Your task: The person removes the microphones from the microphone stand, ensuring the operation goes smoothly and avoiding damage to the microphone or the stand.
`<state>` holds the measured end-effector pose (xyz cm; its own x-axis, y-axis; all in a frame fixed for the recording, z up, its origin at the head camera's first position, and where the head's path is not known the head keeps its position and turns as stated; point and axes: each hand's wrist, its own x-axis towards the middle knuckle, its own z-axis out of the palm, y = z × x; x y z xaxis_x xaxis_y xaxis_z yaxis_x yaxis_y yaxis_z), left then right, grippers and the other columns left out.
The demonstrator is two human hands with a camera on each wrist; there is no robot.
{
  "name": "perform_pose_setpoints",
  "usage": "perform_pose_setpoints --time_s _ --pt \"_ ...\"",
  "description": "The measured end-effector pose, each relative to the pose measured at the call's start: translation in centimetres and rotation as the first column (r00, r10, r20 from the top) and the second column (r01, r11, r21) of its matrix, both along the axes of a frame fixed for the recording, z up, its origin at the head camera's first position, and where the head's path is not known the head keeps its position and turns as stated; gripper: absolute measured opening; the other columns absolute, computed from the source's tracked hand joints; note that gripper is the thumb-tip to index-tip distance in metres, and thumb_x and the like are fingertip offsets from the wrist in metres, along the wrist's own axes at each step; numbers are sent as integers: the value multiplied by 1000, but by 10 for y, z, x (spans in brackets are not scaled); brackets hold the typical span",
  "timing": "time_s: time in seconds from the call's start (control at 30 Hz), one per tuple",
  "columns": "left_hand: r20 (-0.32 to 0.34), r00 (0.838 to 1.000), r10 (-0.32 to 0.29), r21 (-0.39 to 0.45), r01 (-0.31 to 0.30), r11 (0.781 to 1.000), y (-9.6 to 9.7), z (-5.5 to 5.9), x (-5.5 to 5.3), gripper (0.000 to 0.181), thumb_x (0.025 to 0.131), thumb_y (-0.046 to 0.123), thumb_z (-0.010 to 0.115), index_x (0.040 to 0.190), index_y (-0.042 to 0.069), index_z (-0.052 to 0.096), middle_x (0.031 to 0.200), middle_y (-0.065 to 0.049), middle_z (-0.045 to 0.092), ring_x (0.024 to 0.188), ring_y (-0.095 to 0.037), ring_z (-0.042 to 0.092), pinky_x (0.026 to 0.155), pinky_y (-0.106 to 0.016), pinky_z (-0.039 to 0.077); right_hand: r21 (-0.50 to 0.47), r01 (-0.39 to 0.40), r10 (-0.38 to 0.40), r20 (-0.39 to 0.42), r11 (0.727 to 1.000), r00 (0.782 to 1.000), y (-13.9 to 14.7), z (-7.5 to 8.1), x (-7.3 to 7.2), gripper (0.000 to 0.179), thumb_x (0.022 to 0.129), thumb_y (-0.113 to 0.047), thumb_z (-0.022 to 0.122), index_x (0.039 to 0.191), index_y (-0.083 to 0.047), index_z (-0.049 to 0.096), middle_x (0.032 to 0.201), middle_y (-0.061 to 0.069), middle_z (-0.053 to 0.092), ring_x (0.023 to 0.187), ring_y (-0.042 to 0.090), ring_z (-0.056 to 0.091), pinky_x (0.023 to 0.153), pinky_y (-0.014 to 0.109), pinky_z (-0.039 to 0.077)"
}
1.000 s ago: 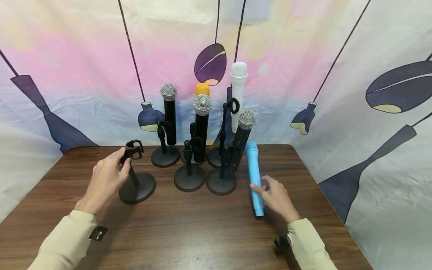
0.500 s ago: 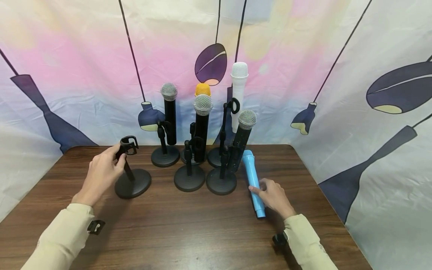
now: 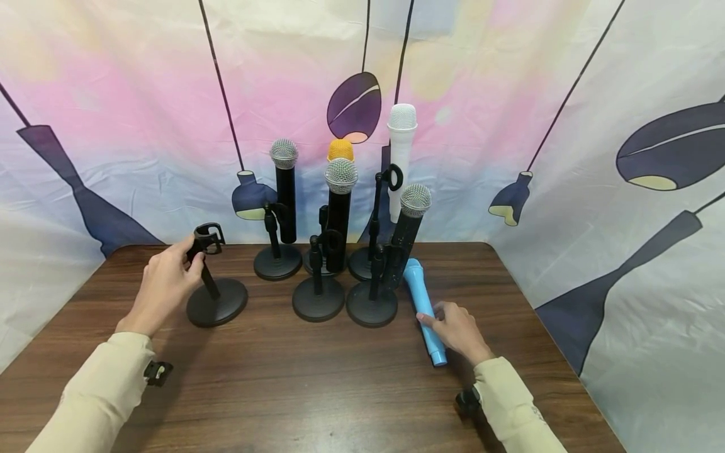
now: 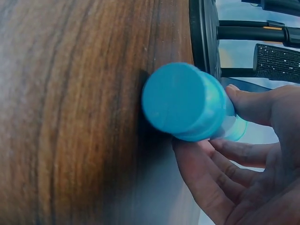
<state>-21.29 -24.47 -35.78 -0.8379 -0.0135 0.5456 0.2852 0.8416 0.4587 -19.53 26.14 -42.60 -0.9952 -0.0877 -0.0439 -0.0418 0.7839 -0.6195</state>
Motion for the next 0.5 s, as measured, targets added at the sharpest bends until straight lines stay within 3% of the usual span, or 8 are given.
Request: perform_pose_setpoints --time_s 0.13,0.3,0.5 --pt "-7 1000 5 -2 -5 1000 -2 1 -3 38 99 -2 56 136 -11 55 121 -36 61 82 -46 66 62 -56 50 12 -4 4 -8 1000 1000 0 -1 -1 55 98 -40 68 124 9 64 84 7 66 56 17 58 57 34 49" --pt "-9 1000 9 -3 -9 1000 -4 2 -5 33 100 -1 55 131 -10 57 114 -35 63 82 -47 65 64 -58 50 55 -6 8 -25 998 1000 -1 -2 -2 57 98 -42 67 122 9 66 92 11 69 67 17 60 64 36 51" --pt "-2 1000 6 0 -6 1000 -5 1 -4 33 100 -1 55 132 -10 57 120 -35 62 89 -49 65 69 -60 50 71 4 -2 -24 997 1000 -2 -2 -1 58 97 -44 68 121 9 66 96 12 70 72 17 60 68 38 52"
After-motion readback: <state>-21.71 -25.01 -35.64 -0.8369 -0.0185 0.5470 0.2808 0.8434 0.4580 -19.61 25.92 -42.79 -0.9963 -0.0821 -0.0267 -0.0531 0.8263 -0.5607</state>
